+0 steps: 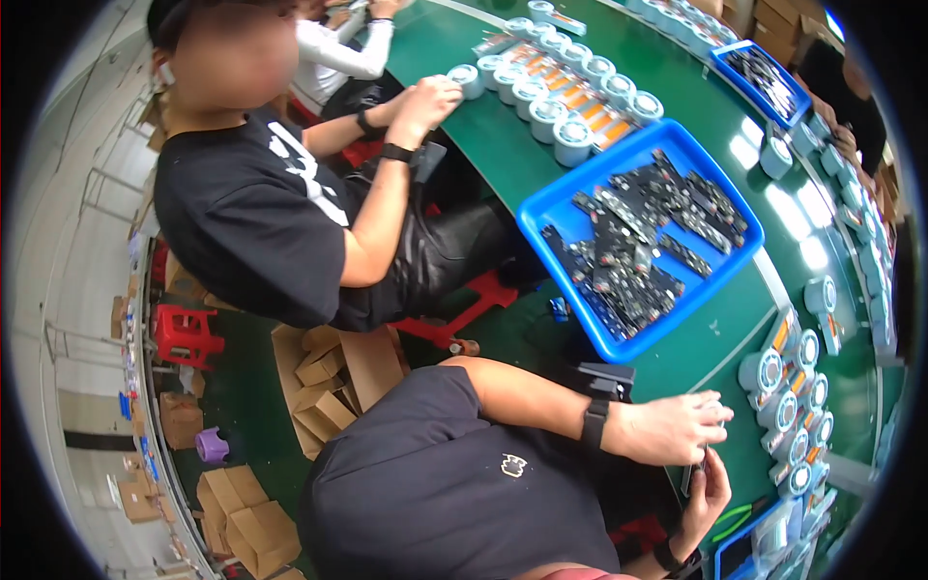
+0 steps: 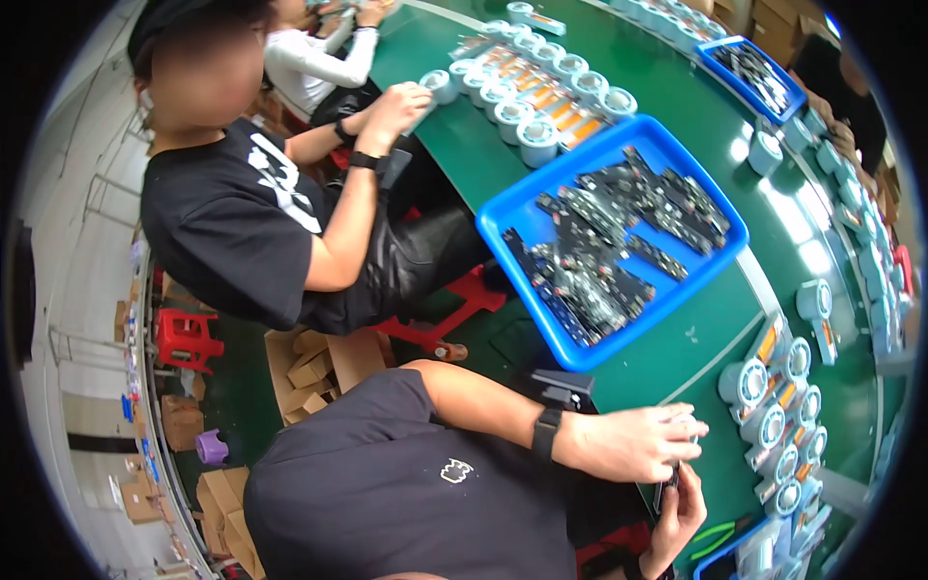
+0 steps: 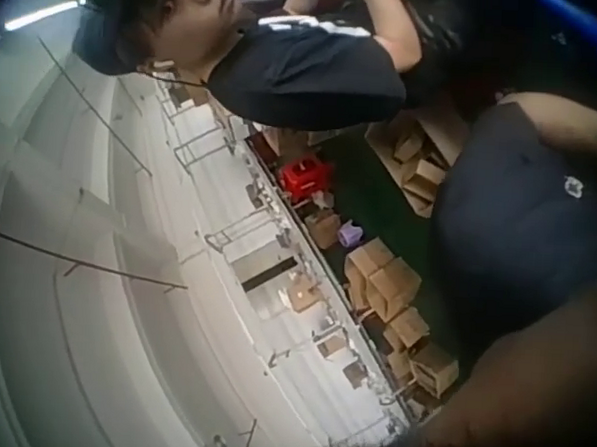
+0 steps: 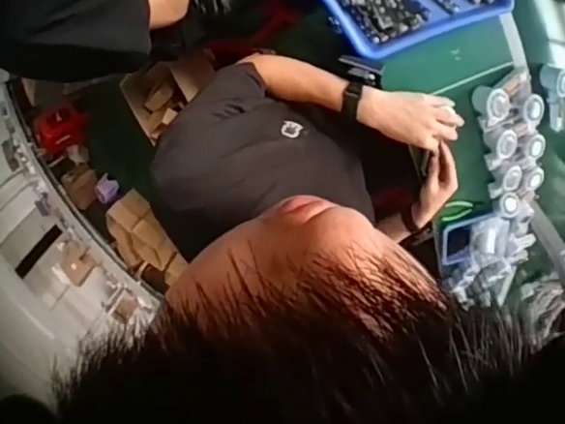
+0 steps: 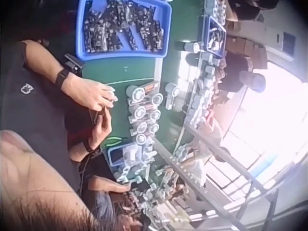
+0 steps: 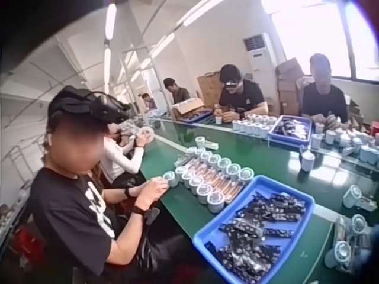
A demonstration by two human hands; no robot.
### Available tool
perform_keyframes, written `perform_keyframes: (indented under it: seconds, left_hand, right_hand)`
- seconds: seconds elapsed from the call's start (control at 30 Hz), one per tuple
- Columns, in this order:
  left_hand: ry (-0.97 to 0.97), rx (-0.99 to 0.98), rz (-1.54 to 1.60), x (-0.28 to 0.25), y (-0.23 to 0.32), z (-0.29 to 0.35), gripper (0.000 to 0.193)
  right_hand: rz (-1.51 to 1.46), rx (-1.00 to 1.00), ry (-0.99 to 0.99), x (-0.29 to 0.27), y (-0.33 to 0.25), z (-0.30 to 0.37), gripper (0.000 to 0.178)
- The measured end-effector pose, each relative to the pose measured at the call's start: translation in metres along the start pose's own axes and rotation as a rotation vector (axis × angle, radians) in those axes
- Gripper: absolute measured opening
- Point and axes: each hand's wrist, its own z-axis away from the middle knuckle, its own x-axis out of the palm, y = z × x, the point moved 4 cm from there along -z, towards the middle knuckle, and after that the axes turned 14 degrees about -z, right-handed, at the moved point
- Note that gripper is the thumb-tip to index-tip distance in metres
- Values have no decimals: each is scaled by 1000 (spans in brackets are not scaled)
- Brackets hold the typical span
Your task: The person picks up a circuit board from a tray, connects it to wires on a fan assembly, and uses pliers to trim the wires. Then, they press the board into the fan housing and place the unit on the table.
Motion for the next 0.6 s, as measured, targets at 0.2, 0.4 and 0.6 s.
perform_keyframes:
  seconds: [0.2,0.4,0.6]
  left_hand:
    - [-48,3,87,23,-24,-8,15]
    - [-283,171,70,-19,-18,-43,9]
    - [95,240,78,-19,-101,-155,3]
  right_hand:
    - [45,14,-49,-14,15,-23,39]
    - [-399,-151,-85,-33,18,-50,43]
    - [-162,-111,132,-71,33,-60,50]
